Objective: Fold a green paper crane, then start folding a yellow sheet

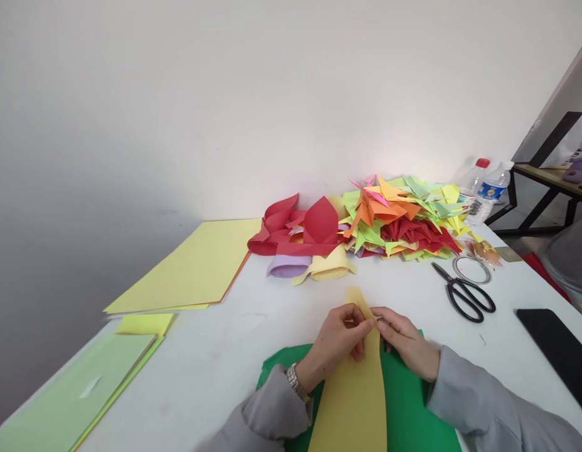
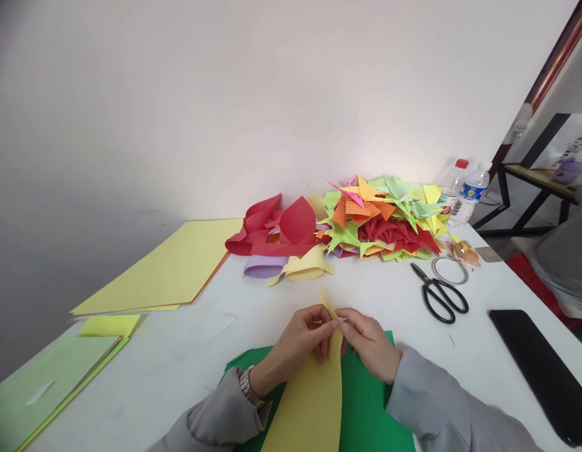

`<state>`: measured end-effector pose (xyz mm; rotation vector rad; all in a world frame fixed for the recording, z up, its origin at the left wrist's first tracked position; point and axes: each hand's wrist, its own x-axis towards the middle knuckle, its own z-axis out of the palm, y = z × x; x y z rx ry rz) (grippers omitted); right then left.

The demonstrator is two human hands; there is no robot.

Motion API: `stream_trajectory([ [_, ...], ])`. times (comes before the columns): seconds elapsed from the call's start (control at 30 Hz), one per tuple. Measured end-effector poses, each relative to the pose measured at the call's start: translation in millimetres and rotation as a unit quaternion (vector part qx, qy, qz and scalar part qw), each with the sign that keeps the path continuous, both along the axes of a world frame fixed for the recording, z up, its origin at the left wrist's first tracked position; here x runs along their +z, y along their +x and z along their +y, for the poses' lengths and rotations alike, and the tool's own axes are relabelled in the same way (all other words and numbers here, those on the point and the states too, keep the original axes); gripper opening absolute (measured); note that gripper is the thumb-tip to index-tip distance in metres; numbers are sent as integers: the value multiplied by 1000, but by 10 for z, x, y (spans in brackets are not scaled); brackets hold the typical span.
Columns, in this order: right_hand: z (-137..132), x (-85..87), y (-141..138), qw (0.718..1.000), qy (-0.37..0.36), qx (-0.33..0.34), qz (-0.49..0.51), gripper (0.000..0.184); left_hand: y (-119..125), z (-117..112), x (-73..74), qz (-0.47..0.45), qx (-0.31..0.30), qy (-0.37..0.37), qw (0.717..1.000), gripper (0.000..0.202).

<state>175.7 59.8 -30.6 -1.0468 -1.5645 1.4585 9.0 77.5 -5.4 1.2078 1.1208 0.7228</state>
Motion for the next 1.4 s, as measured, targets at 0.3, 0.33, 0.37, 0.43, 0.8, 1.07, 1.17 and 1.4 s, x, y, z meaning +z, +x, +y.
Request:
stream_trajectory([
  [0.3,12,-29,9,1000,-2,-5,10,61,4,6,2,0,-4,3,1000,39],
  [0.33,14,-32,11,1000,-3,-2,16,60,1,5,7,-3,-4,2,1000,39],
  [0.37,18,-35,13,1000,-3,-1,21,58,-2,4,11,-6,-4,0,1000,39],
  [0.43,26,-41,16,1000,-4,-4,27,55,-7,2,18,-9,-6,-4,1000,39],
  [0.8,48,-57,29,999,-5,-4,36,52,-34,10,8,-15,-21,-7,1000,40],
  [1.07,47,-25,42,999,23,4,22,50,-31,11,9,-16,-21,-6,1000,40],
  [1.17,38,14,40,999,39,10,8,51,-27,11,7,-18,-21,-8,1000,41],
  [1.4,26,51,29,999,41,5,3,51,-29,15,14,-16,-21,-7,1000,40],
])
